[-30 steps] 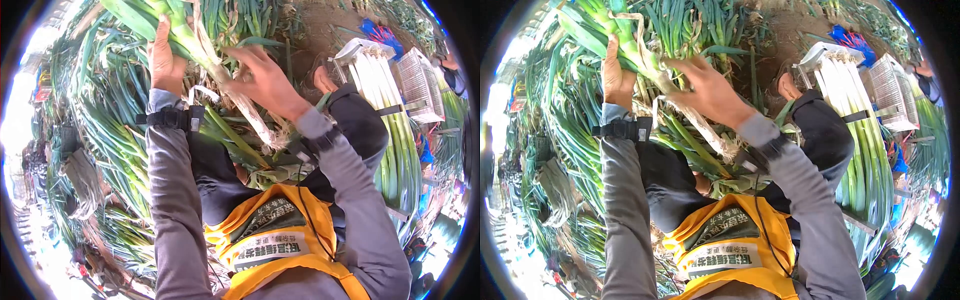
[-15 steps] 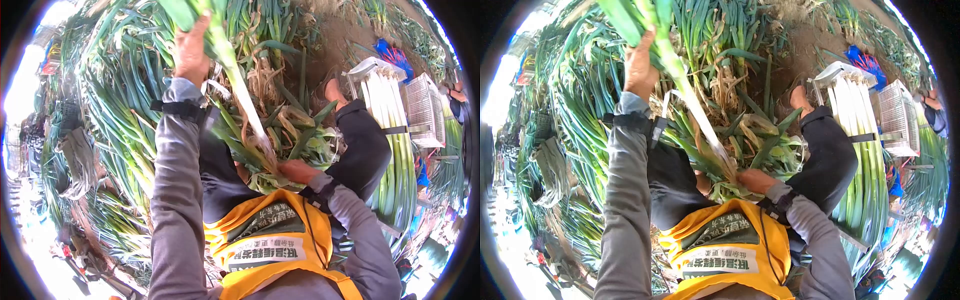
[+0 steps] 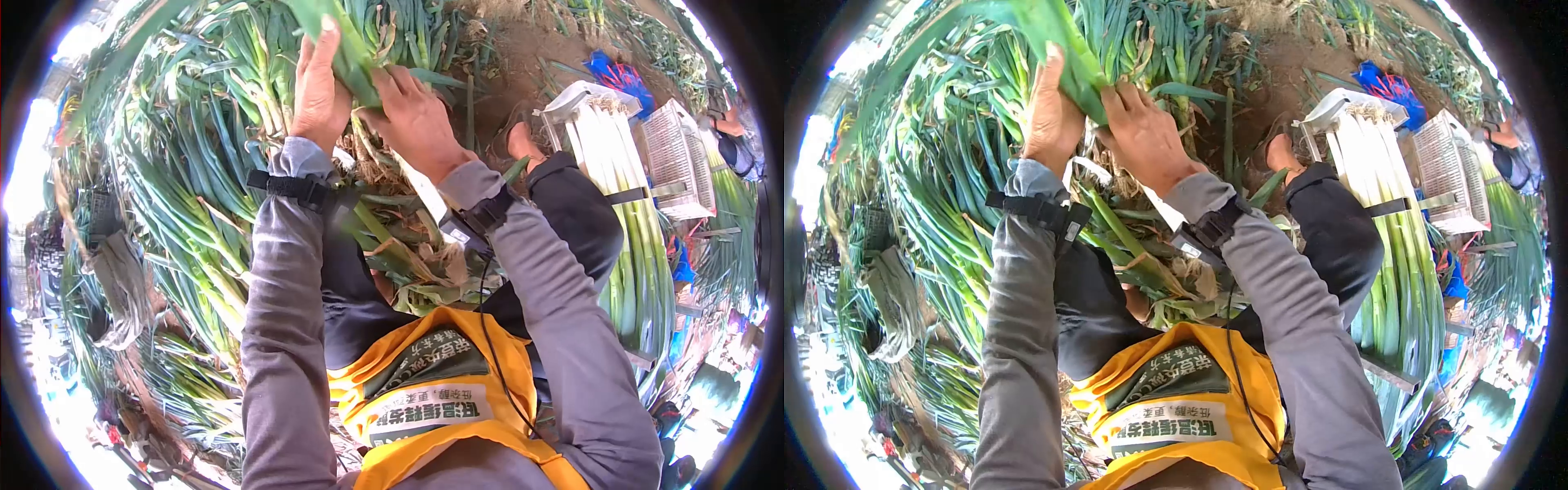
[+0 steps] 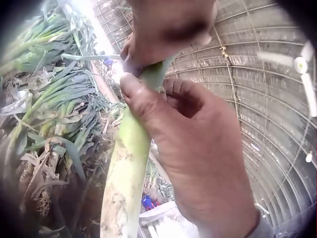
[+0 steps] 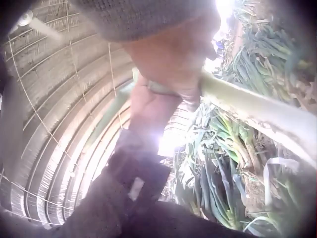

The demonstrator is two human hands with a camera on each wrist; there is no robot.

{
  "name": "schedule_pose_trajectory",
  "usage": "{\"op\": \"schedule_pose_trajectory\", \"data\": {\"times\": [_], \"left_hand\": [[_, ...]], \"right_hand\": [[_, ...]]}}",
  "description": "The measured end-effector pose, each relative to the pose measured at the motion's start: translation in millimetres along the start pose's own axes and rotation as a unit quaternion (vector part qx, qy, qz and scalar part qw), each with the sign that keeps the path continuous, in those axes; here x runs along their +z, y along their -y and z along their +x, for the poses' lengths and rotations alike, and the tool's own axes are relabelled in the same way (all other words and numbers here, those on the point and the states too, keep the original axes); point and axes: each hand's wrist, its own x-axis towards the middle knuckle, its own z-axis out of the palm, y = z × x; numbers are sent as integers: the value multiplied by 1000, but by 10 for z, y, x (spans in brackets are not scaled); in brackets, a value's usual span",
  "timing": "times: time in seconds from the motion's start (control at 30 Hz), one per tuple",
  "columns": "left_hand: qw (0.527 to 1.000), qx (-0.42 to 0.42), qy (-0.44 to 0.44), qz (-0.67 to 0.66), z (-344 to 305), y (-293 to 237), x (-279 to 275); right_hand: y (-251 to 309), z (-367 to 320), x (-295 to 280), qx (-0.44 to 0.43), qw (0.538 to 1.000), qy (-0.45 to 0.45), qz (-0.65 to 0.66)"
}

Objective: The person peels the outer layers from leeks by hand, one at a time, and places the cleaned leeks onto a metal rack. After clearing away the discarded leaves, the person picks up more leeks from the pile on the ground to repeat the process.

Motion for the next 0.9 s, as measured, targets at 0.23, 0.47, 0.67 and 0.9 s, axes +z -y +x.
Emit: {"op": "schedule_pose_trajectory", "data": {"times": [0.23, 0.47, 0.67, 0.9], "left_hand": [[979, -55, -159, -117, 223, 135, -387], [987, -98, -55, -116, 211, 203, -464], [997, -45, -21, -55, 32, 213, -216], [995, -94, -25, 10, 169, 159, -287]], "right_hand": [[-47, 273, -29, 213, 880, 26, 424], [-148, 207, -101, 274, 830, 126, 469], [-137, -15, -222, 253, 831, 73, 490], [240, -642, -767, 179, 931, 135, 289]]}}
